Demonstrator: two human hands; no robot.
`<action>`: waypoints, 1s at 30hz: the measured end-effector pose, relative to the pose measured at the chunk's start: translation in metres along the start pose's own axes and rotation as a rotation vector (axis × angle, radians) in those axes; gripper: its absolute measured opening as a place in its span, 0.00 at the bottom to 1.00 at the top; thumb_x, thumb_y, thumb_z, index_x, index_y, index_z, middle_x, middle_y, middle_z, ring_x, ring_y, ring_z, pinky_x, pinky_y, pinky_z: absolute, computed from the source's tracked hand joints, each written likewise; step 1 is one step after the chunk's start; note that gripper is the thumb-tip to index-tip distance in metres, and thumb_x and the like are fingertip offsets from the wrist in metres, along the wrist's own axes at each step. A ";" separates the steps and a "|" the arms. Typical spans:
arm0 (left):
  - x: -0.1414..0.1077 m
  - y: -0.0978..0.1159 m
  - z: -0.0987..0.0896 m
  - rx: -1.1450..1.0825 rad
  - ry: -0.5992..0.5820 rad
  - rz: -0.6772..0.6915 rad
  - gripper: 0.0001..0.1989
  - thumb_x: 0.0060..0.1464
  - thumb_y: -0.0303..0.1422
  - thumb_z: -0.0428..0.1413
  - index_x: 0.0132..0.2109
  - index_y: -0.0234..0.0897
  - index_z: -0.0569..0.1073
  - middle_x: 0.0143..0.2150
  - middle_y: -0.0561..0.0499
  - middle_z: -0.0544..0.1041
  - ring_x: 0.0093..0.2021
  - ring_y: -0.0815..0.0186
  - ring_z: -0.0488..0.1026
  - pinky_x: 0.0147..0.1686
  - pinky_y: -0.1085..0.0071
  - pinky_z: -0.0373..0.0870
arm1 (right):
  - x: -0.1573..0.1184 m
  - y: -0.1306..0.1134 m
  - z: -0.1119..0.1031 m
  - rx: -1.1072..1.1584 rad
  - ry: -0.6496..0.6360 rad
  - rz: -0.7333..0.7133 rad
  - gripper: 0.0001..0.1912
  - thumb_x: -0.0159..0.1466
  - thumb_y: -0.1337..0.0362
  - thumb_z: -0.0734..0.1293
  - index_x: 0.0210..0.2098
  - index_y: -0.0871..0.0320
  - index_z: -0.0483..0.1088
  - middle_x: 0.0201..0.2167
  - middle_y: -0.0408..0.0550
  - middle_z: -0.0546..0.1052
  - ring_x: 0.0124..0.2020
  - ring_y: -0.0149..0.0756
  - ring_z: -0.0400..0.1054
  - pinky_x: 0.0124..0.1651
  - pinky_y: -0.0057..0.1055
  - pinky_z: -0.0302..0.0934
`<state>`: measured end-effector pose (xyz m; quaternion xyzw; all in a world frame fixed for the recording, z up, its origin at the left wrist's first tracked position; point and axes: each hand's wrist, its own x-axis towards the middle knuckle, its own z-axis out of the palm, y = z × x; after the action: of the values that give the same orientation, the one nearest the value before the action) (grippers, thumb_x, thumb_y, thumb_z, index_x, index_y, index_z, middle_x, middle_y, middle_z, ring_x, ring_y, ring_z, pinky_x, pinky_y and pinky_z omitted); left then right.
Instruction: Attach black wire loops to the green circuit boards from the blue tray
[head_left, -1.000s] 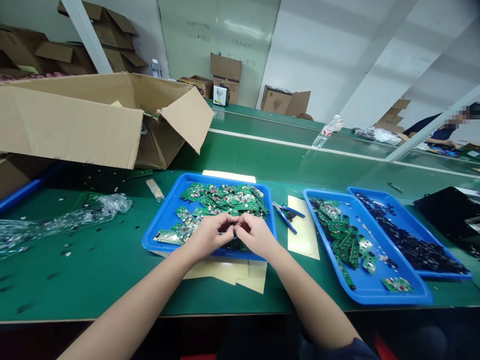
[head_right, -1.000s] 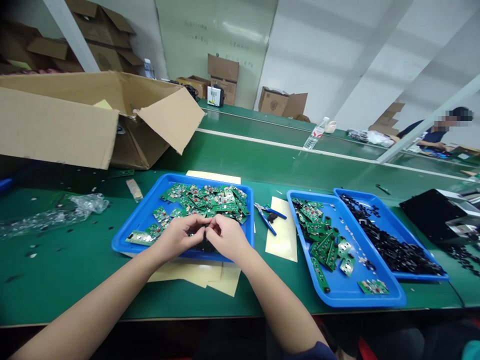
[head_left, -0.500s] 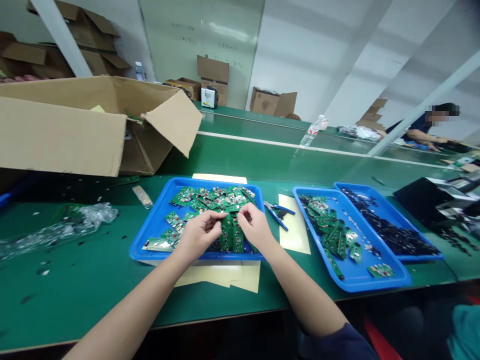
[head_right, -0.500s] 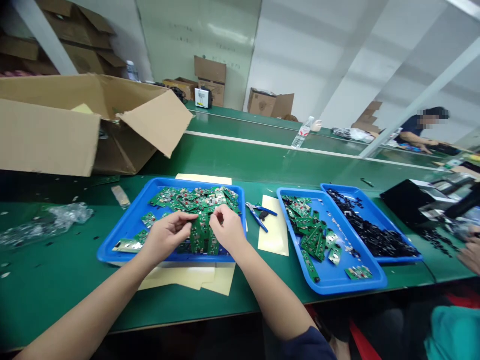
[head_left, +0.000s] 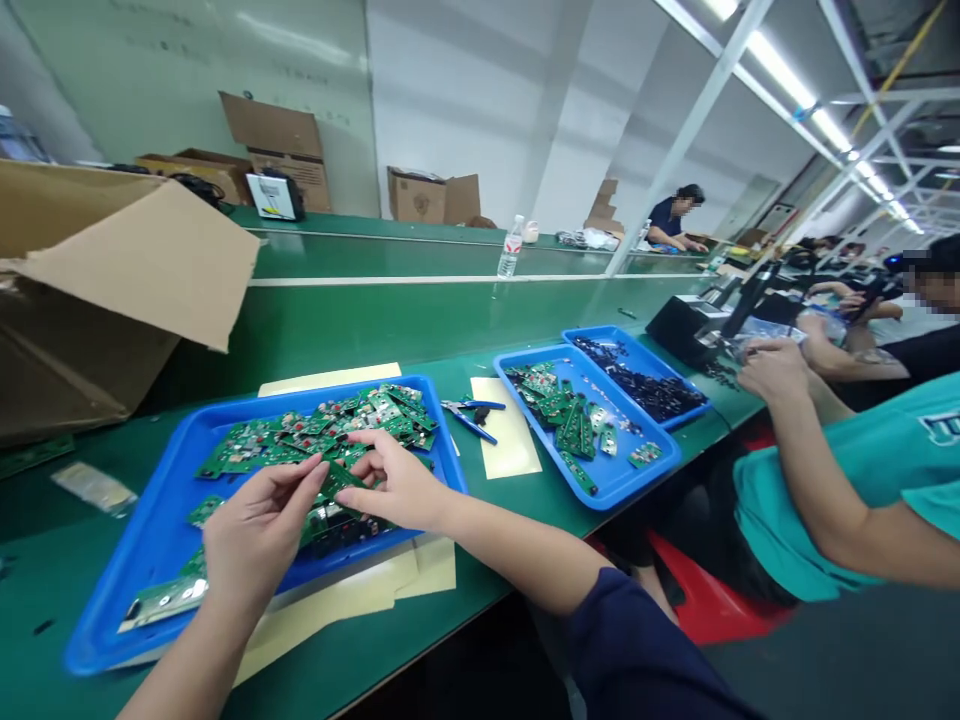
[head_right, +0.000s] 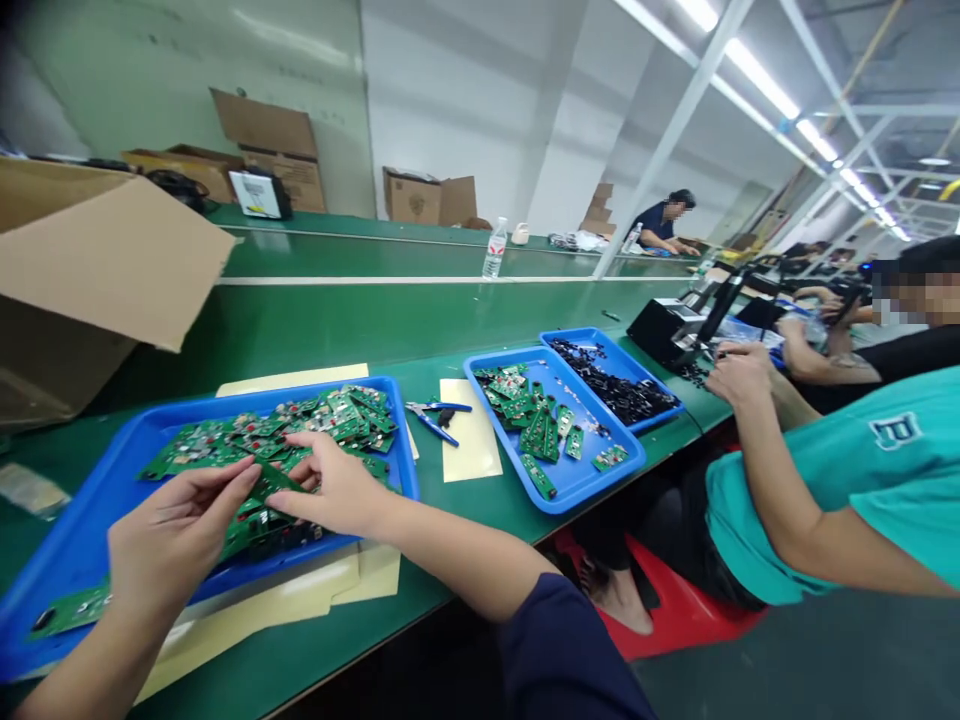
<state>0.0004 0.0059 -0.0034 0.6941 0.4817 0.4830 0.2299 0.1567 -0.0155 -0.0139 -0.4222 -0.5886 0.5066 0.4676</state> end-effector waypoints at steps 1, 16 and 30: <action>0.001 0.000 0.000 0.010 -0.008 0.000 0.15 0.48 0.46 0.56 0.35 0.40 0.75 0.32 0.52 0.80 0.32 0.62 0.77 0.32 0.71 0.75 | 0.001 -0.001 0.000 -0.016 -0.007 -0.008 0.34 0.54 0.65 0.69 0.57 0.54 0.52 0.30 0.41 0.65 0.27 0.26 0.63 0.27 0.24 0.64; 0.012 -0.006 0.001 0.195 -0.165 0.353 0.15 0.56 0.42 0.47 0.41 0.38 0.73 0.40 0.45 0.77 0.41 0.57 0.74 0.38 0.65 0.73 | -0.113 -0.010 -0.154 -0.819 1.112 0.257 0.28 0.58 0.63 0.61 0.57 0.64 0.55 0.35 0.52 0.71 0.35 0.39 0.67 0.41 0.36 0.62; 0.010 -0.003 -0.001 0.185 -0.176 0.450 0.12 0.56 0.37 0.48 0.36 0.37 0.74 0.35 0.46 0.77 0.39 0.61 0.74 0.41 0.67 0.71 | -0.081 0.001 -0.138 -1.018 0.796 0.258 0.13 0.59 0.64 0.58 0.35 0.60 0.74 0.36 0.51 0.76 0.36 0.37 0.69 0.42 0.29 0.60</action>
<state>-0.0014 0.0161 -0.0010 0.8413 0.3354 0.4135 0.0933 0.3084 -0.0665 -0.0176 -0.8129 -0.4815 0.0222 0.3271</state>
